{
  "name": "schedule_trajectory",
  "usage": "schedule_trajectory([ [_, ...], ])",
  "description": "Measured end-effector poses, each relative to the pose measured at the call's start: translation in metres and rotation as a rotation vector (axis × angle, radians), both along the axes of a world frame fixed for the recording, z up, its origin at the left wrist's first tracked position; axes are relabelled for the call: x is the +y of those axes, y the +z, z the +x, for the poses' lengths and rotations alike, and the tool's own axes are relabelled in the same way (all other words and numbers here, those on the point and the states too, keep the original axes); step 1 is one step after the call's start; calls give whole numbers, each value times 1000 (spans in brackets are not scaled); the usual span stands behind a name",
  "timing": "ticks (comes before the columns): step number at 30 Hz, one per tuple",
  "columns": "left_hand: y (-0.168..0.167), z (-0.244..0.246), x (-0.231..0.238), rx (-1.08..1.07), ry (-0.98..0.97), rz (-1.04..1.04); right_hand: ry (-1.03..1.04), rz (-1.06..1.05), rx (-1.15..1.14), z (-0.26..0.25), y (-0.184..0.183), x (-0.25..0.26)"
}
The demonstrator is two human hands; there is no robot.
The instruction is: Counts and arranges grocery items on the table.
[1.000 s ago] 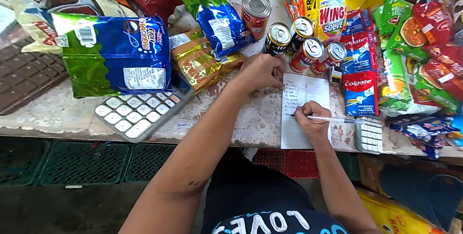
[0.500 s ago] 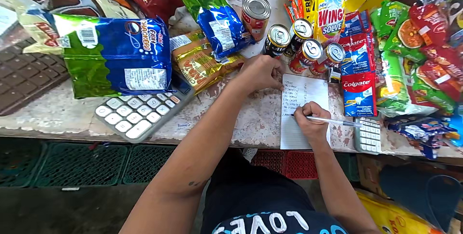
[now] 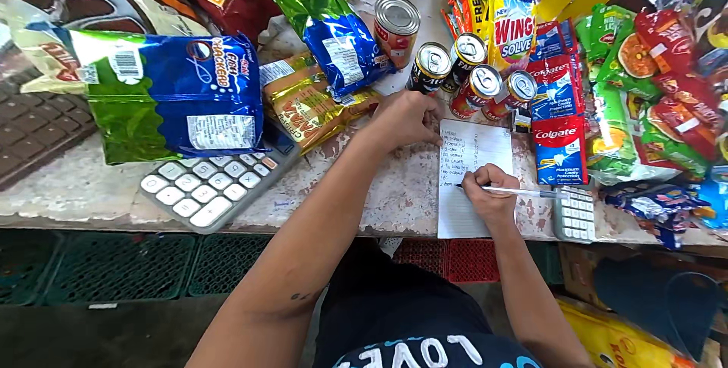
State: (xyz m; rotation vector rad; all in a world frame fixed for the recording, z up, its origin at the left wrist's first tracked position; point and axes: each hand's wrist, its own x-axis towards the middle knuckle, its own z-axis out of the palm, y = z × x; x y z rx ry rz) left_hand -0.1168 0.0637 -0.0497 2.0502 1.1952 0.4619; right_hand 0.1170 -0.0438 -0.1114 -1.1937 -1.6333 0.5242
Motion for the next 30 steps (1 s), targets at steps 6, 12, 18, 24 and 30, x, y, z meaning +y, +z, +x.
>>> schedule_trajectory([
  [6, 3, 0, 0, 17, 10, -16, -39, 6, -3, -19, 20, -6],
  [12, 1, 0, 0, 0, 15, -13, -73, 9, -1, -18, 20, -5],
  [18, 1, 1, 0, 13, 17, -24, -37, 23, 2, -17, 17, -5],
  [24, -2, 2, 3, 8, 20, -17, -32, -52, 47, -9, 25, -6],
  [30, -3, 0, 1, -25, 14, -20, -49, -9, -11, -8, 22, -6],
])
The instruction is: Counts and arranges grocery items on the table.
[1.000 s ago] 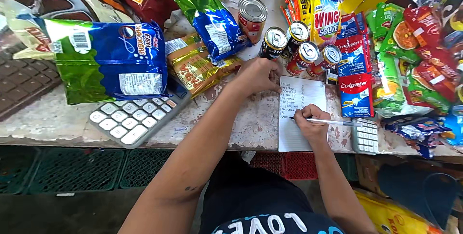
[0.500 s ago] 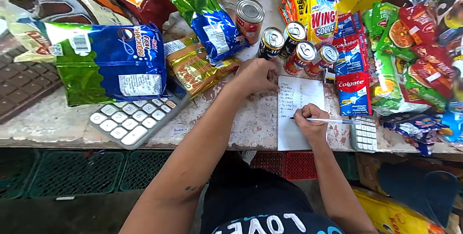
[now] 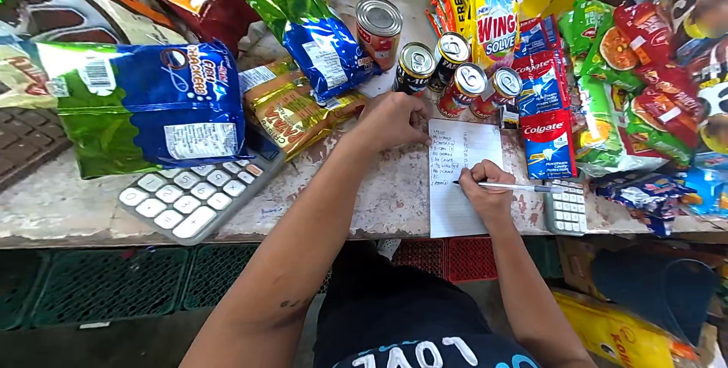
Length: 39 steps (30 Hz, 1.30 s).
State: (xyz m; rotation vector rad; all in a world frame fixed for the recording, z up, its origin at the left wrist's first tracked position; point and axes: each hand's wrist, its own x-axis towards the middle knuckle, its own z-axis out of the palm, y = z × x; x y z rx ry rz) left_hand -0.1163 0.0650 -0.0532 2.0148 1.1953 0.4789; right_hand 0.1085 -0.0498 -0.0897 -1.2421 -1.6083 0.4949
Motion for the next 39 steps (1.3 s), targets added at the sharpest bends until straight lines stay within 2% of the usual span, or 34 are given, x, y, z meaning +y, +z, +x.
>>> schedule_trajectory([
  [19, 2, 0, -2, 12, 14, 7, 33, 5, 30, 1, -3, 0],
  [39, 2, 0, -1, 8, 5, 17, -26, 42, 31, 0, -3, 0],
])
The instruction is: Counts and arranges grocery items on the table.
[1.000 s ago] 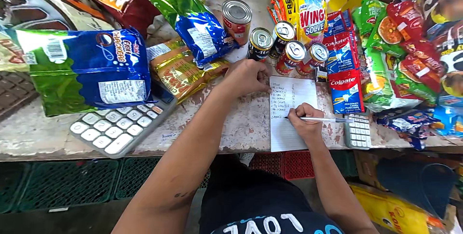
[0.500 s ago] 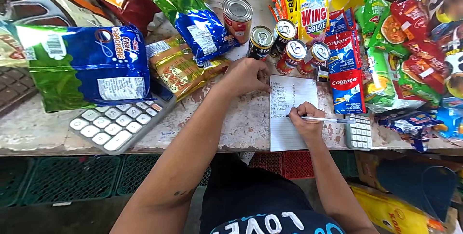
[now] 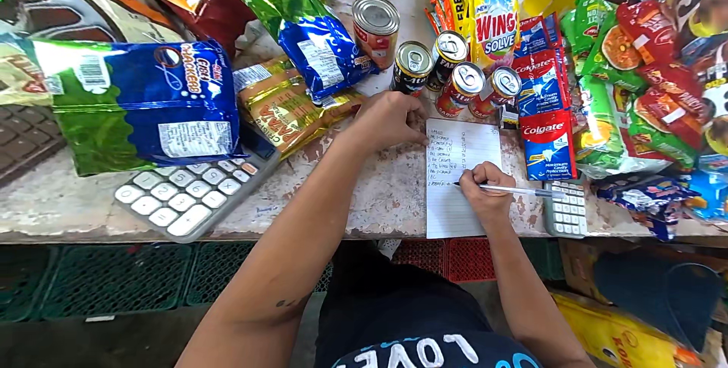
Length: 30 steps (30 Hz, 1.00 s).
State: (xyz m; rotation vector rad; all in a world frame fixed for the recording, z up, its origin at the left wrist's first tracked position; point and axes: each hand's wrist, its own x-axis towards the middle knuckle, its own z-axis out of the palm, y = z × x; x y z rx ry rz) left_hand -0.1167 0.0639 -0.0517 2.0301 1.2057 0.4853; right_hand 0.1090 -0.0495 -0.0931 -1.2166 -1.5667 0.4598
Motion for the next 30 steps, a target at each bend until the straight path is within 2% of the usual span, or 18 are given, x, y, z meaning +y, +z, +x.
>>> schedule_trajectory([
  [18, -2, 0, 1, 17, -5, -7, -11, -20, -9, 2, 1, -1],
  [23, 0, 0, 0, -11, -3, -4, -55, 51, -90, -1, 0, 0],
  [30, -3, 0, 2, -11, -15, 8, 6, -21, -7, -2, 1, -1],
])
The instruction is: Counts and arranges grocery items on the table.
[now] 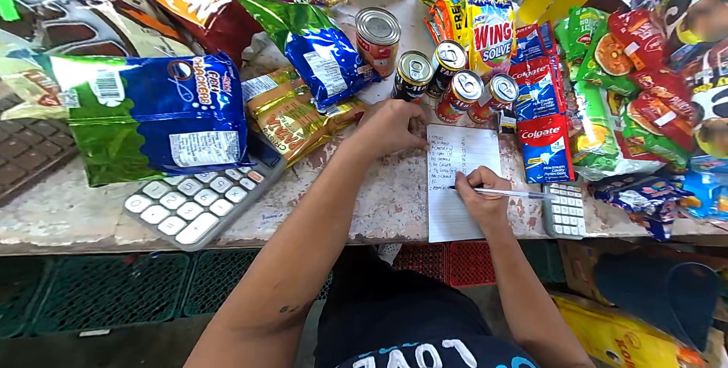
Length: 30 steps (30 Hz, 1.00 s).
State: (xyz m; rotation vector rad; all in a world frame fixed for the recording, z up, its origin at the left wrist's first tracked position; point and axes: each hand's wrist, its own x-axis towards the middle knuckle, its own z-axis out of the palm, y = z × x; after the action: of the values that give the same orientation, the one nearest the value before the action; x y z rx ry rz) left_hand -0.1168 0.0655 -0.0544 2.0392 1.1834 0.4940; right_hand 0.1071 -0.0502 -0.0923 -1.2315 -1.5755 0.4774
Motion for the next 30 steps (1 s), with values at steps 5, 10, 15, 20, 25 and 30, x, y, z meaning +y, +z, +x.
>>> schedule_trajectory([
  [5, -1, 0, 1, -10, 1, 1, -17, -42, 94, 8, 1, 3],
  [10, -5, -1, 2, 5, 19, 28, -63, -83, 264, 22, 12, 5],
  [15, -1, 0, -1, 36, 21, 18, -82, -85, 211, 59, 22, -6],
  [20, 4, 3, -6, 20, 48, -21, -118, -95, 383, 54, 16, -11],
  [25, 0, -5, -9, -190, 64, 77, -155, -74, 226, 37, -10, -14],
  [30, -6, -15, -2, -523, 335, 550, -215, -218, 253, 20, 5, -30],
])
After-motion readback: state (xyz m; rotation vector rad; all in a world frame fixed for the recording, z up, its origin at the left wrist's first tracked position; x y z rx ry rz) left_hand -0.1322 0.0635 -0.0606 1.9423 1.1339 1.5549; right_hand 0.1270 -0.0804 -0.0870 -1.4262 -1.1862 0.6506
